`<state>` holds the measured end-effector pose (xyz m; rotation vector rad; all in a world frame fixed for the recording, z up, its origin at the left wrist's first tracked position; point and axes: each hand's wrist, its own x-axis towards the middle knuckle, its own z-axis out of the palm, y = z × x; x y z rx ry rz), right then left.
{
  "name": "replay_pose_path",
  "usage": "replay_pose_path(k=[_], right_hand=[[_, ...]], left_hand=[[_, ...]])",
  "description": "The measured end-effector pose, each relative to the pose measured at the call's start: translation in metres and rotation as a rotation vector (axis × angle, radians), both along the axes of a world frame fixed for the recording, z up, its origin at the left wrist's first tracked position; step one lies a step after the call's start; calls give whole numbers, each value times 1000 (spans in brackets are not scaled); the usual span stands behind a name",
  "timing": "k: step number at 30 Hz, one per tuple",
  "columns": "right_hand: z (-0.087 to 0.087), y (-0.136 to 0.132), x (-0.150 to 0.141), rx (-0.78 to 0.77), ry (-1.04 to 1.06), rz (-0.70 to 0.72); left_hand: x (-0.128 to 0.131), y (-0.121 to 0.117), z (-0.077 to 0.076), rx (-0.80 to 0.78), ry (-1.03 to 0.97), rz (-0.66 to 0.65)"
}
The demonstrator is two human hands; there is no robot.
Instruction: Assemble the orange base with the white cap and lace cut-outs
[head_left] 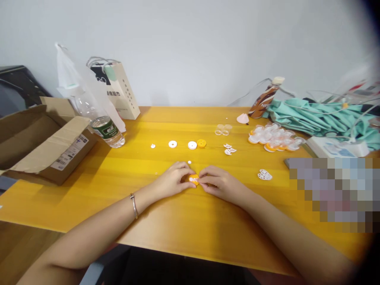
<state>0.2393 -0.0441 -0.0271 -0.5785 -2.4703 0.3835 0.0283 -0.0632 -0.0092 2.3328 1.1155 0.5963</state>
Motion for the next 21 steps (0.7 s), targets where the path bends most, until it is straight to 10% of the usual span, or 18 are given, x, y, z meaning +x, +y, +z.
replay_pose_path(k=[21], right_hand=[[3, 3, -4, -83, -12, 19]], left_hand=[[-1, 1, 0, -41, -39, -8]])
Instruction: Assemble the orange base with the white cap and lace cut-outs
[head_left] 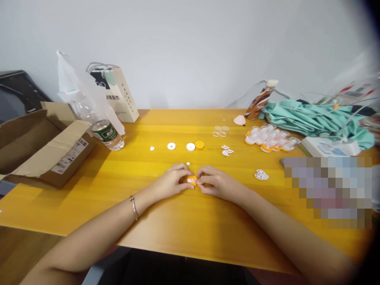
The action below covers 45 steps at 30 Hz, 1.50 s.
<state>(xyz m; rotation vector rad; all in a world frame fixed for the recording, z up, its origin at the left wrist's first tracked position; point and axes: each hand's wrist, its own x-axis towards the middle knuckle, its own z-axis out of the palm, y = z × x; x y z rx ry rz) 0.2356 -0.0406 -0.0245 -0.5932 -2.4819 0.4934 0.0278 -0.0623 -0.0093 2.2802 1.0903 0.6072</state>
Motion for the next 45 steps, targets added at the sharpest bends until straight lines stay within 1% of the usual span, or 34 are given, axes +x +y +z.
replay_pose_path(k=[7, 12, 19, 24, 28, 31, 34, 37, 40, 43, 45], right_hand=[[-6, 2, 0, -91, 113, 16], [-5, 2, 1, -111, 114, 21], [-4, 1, 2, -198, 91, -16], [-5, 2, 2, -206, 104, -13], [-4, 2, 2, -214, 90, -15], [-3, 2, 2, -218, 81, -22], [-2, 1, 1, -256, 104, -30], [-2, -1, -1, -367, 197, -105], [-2, -6, -7, -596, 375, -212], [-1, -12, -15, -868, 535, -194], [0, -16, -20, -989, 589, -152]], left_hand=[[-2, 1, -3, 18, 1, 7], [-3, 1, -2, 21, 4, 0], [-2, 0, 4, 19, 23, -2], [-3, -1, 6, -4, 5, 24], [-2, -1, 3, 38, -28, 30], [0, 0, -2, 100, -45, -1], [0, 2, -6, 136, -58, -25], [-1, 3, -6, 151, -62, -11], [-3, 2, -1, 186, -85, 23], [-4, -1, 5, 239, -117, 50], [-4, -3, 8, 265, -126, 56]])
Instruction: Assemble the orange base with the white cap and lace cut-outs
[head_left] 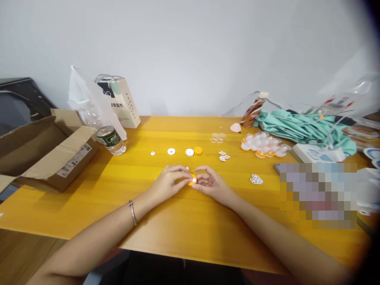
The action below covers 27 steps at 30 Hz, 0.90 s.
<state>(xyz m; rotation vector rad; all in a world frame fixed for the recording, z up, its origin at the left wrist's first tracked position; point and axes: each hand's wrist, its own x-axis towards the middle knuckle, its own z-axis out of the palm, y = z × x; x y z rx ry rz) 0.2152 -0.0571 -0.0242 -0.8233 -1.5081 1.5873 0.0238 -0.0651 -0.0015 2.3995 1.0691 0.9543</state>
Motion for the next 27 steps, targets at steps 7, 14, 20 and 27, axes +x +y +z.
replay_pose_path(k=[7, 14, 20, 27], right_hand=[[3, -7, -8, -100, 82, -47], [5, 0, 4, -129, 91, -176], [12, 1, 14, -133, 65, -204], [25, -5, 19, -102, 24, -167]], left_hand=[[3, -4, 2, 19, -13, 31], [0, 15, 3, -5, -182, 174], [11, 67, 10, -4, 166, 209], [27, 91, 0, -45, 234, 246]])
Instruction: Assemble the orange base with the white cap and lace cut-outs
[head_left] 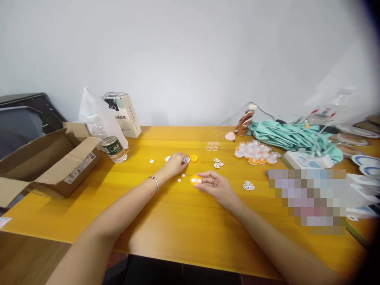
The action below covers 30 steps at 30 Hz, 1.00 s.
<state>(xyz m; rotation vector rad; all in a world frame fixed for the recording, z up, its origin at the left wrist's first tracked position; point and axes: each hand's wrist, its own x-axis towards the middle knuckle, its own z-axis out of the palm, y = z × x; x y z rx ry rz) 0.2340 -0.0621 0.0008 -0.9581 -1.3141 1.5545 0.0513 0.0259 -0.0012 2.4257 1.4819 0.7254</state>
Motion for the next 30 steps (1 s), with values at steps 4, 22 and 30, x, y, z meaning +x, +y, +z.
replay_pose_path(k=[4, 22, 30], right_hand=[[3, -3, 1, 19, 12, 6], [35, -19, -9, 118, -97, -65], [28, -21, -11, 149, -130, -47]], left_hand=[[-12, -21, 11, -20, -102, 29], [-28, -97, 29, -453, -1026, -425], [-26, -102, 29, -441, -926, -421]])
